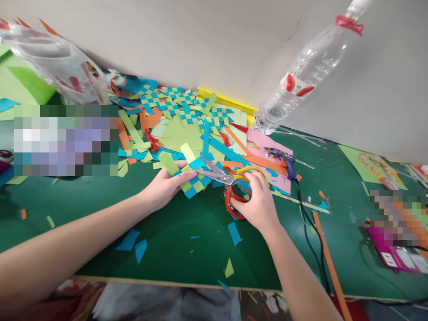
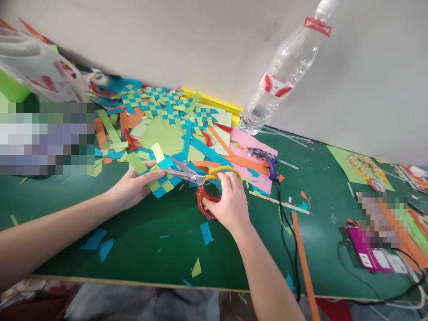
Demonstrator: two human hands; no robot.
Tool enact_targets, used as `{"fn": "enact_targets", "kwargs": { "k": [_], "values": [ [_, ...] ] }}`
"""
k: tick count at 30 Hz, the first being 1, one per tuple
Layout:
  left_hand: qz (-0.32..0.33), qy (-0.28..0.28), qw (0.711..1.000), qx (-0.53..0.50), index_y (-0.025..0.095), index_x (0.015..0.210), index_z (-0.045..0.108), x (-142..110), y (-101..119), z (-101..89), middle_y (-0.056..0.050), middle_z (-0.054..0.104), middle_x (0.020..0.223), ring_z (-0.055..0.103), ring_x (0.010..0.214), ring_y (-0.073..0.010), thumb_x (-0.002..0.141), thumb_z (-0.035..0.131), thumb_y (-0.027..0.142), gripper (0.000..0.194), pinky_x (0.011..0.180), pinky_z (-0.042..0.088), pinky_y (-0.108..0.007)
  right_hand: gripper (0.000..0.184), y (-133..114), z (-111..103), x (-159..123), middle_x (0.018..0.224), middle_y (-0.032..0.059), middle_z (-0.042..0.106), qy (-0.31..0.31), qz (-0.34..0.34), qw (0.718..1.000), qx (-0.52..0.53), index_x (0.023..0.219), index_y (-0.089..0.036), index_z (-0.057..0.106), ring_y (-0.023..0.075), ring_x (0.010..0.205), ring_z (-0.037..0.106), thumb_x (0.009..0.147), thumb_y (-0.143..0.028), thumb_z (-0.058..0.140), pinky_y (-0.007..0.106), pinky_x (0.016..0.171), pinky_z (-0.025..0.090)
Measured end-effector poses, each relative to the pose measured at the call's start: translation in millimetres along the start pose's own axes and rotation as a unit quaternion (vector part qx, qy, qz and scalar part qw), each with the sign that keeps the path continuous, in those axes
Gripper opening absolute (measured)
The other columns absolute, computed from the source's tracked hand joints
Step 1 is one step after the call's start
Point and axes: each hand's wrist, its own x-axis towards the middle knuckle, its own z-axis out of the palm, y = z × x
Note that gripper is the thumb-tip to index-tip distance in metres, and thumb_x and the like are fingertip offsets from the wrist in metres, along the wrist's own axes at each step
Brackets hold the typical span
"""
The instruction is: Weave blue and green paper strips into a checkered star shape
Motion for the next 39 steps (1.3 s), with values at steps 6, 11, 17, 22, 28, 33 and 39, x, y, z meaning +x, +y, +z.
{"fn": "enact_targets", "kwargs": {
  "k": [6, 11, 17, 22, 28, 33, 39],
  "values": [
    [0.008, -0.036, 0.999, 0.009, 0.021, 0.087, 0.071, 0.7, -1.5, -3.0, -0.004, 0.071, 0.091, 0.066, 0.083, -0.0199, 0.070, 0.075, 0.031, 0.020, 0.072, 0.054, -0.028, 0.054, 1.0, 2.6, -1.5, 0.112, 0.0113, 0.052, 0.002, 0.005, 1.000, -0.007, 0.117, -0.020, 0.045, 0.0279, 0.108, 0.052, 0.069, -0.032, 0.067, 0.045, 0.089, 0.049],
    [0.011, -0.075, 0.996, 0.037, 0.020, 0.089, 0.070, 1.1, -0.3, -3.8, -0.003, 0.070, 0.085, 0.064, 0.077, -0.0166, 0.074, 0.071, 0.032, 0.019, 0.069, 0.051, -0.025, 0.054, 0.9, 2.9, -2.4, 0.112, 0.0117, 0.053, -0.001, 0.007, 1.000, -0.010, 0.117, -0.019, 0.046, 0.0281, 0.109, 0.053, 0.069, -0.034, 0.066, 0.044, 0.088, 0.050],
    [0.012, -0.082, 0.995, 0.047, 0.020, 0.092, 0.070, 1.1, 0.2, -4.0, -0.003, 0.068, 0.085, 0.062, 0.078, -0.0166, 0.075, 0.070, 0.032, 0.021, 0.069, 0.051, -0.025, 0.052, 0.8, 1.7, -3.2, 0.113, 0.0125, 0.053, -0.007, 0.002, 1.000, -0.006, 0.119, -0.019, 0.046, 0.0289, 0.110, 0.053, 0.072, -0.032, 0.064, 0.045, 0.088, 0.051],
    [0.009, -0.082, 0.996, 0.040, 0.021, 0.090, 0.070, 0.6, 1.6, -2.3, -0.003, 0.070, 0.087, 0.063, 0.079, -0.0168, 0.075, 0.070, 0.033, 0.019, 0.071, 0.051, -0.025, 0.051, 1.7, 2.2, -3.4, 0.115, 0.0133, 0.052, -0.011, -0.004, 1.000, -0.005, 0.121, -0.018, 0.045, 0.0288, 0.112, 0.052, 0.075, -0.031, 0.062, 0.044, 0.089, 0.050],
    [0.007, -0.064, 0.997, 0.043, 0.019, 0.090, 0.070, 1.0, 0.8, -2.3, -0.004, 0.069, 0.084, 0.064, 0.077, -0.0189, 0.073, 0.071, 0.033, 0.022, 0.068, 0.051, -0.028, 0.050, 1.5, 2.9, -2.9, 0.116, 0.0136, 0.051, -0.013, -0.010, 1.000, -0.004, 0.123, -0.020, 0.043, 0.0294, 0.112, 0.053, 0.077, -0.030, 0.059, 0.046, 0.086, 0.052],
    [0.005, -0.060, 0.997, 0.042, 0.018, 0.091, 0.069, 1.1, -0.2, -3.2, -0.004, 0.068, 0.081, 0.064, 0.077, -0.0189, 0.074, 0.071, 0.032, 0.023, 0.068, 0.051, -0.028, 0.049, 1.5, 2.6, -3.7, 0.116, 0.0138, 0.052, -0.012, -0.015, 1.000, -0.005, 0.123, -0.019, 0.043, 0.0292, 0.113, 0.051, 0.078, -0.030, 0.058, 0.045, 0.089, 0.051],
    [-0.010, -0.048, 0.998, 0.031, 0.018, 0.088, 0.069, 0.5, 0.8, -2.2, -0.004, 0.068, 0.082, 0.065, 0.077, -0.0196, 0.072, 0.073, 0.033, 0.023, 0.068, 0.052, -0.029, 0.048, 0.9, 2.4, -4.0, 0.117, 0.0139, 0.052, -0.013, -0.017, 1.000, -0.005, 0.124, -0.019, 0.042, 0.0296, 0.114, 0.051, 0.079, -0.029, 0.057, 0.047, 0.090, 0.049]
  ]
}}
